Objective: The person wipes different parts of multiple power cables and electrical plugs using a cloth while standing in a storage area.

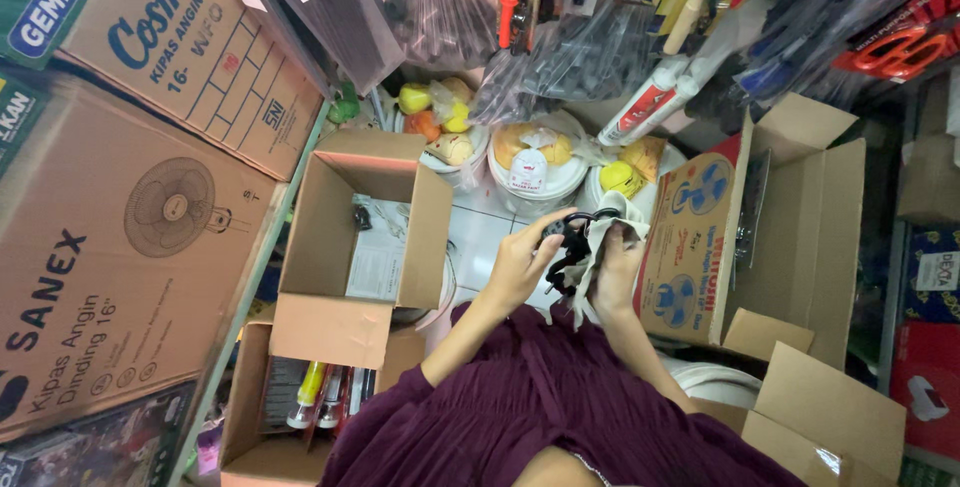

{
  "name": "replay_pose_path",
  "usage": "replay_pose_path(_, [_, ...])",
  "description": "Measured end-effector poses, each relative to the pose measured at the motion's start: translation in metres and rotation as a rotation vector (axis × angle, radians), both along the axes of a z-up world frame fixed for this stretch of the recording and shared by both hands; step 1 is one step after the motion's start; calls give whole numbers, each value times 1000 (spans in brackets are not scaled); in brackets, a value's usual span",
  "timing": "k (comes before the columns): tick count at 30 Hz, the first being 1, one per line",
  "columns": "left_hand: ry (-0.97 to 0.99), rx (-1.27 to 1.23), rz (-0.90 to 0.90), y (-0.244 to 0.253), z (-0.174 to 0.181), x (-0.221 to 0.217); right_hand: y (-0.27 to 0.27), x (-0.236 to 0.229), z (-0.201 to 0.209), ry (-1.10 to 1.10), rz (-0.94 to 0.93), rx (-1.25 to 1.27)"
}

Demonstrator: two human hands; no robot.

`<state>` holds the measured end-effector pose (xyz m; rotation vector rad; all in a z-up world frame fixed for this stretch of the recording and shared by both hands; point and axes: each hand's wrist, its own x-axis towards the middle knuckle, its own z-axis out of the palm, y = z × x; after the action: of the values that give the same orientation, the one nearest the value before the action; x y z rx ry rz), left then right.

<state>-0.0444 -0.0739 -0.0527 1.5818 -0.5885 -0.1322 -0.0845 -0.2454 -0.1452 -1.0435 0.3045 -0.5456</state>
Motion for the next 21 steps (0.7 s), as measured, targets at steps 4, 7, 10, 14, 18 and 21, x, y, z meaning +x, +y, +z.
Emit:
replay_pose_path(4, [-132,-128,-24,-9,-11,-1,-2,-5,-5,-17,37,50])
replay_pose_path(7, [-219,-189,-34,-19,-21,-10,-2,-10,-17,-71,75,35])
replay_pose_path(10, [-16,-210,-89,-24,-31,-17,-11,-10,-25,-261,67,-383])
replay_pose_path(14, [285,-205,-71,-22,-45,-18,-49,3,-11,-52,-248,-277])
replay_pose_path(18, [374,-405,-2,-5,-55,1,-98,9,38,-165,-321,3])
replay_pose_path(21, [364,-184,-199,2,-58,8,-91,5,57,-205,-166,-76])
